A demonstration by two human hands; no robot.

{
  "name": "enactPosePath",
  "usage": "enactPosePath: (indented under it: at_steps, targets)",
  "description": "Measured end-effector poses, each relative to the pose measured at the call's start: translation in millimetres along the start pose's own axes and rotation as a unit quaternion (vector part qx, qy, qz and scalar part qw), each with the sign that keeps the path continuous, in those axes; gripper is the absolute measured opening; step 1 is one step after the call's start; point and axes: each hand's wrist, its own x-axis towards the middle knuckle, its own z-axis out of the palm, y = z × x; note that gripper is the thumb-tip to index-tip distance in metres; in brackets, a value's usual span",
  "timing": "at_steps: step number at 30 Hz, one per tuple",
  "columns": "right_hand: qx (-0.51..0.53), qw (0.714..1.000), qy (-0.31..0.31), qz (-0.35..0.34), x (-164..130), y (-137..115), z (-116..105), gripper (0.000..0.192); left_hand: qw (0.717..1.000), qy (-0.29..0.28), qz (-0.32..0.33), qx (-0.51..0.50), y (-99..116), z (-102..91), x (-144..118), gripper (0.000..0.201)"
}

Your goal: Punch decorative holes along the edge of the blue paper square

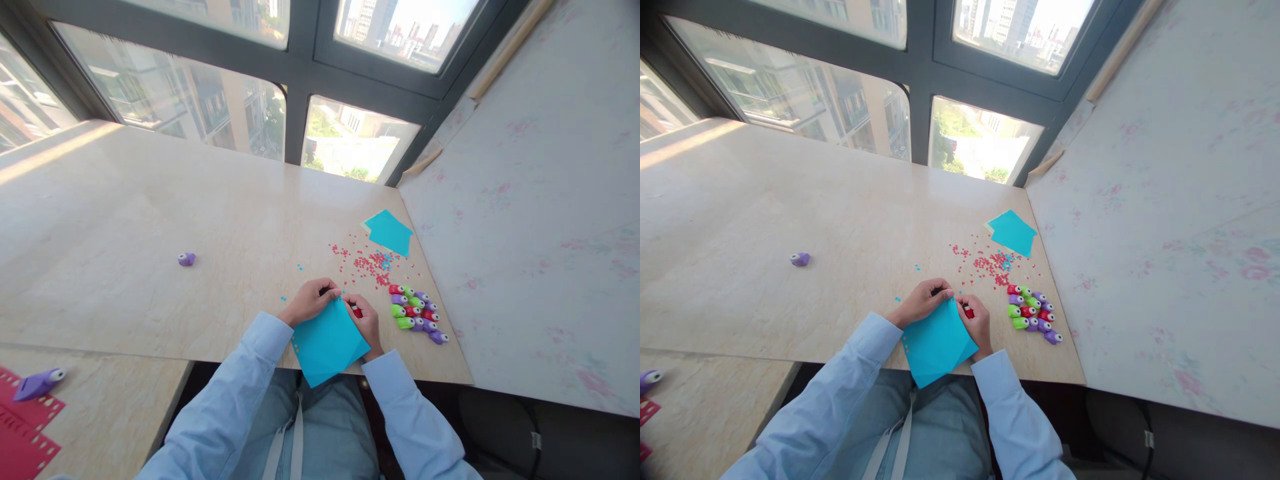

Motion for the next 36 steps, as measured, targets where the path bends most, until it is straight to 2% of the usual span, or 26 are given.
enactPosePath:
  at_steps: [5,9,11,18,22,24,27,30,34,36]
  targets:
    - [0.013,1.0,-0.006,0.008,-1,-1,-1,0.021,1.0,0.001,0.0,0.003,0,0.1,0,0.032]
    - [0.034,0.999,-0.013,0.001,-4,-1,-4,0.019,0.998,0.054,-0.002,-0.02,-3,-6.2,4,0.036]
    - [0.042,0.999,-0.009,0.008,-5,-2,-4,0.019,0.998,0.06,-0.003,-0.035,-5,-11.1,6,0.038]
    - [0.064,0.993,0.044,0.089,0,-1,-3,0.025,0.997,0.021,-0.017,-0.067,-6,-19.4,5,0.041]
    - [0.152,0.967,0.061,0.194,10,3,-5,0.037,0.997,-0.017,-0.012,-0.08,-6,-16.6,3,0.038]
    - [0.222,0.948,0.065,0.219,15,2,-7,0.038,0.997,-0.038,-0.004,-0.073,-7,-14.5,3,0.034]
    - [0.321,0.915,0.079,0.23,21,-1,-10,0.037,0.997,-0.069,0.02,-0.026,-12,-12.1,5,0.026]
    - [0.378,0.89,0.089,0.24,25,-3,-13,0.038,0.992,-0.1,0.052,0.051,-15,-11.5,10,0.019]
    - [0.406,0.878,0.085,0.239,26,0,-14,0.035,0.97,-0.157,0.067,0.172,-9,-8.6,18,0.013]
    - [0.418,0.872,0.09,0.238,27,1,-14,0.033,0.958,-0.158,0.056,0.232,-2,-4.4,21,0.016]
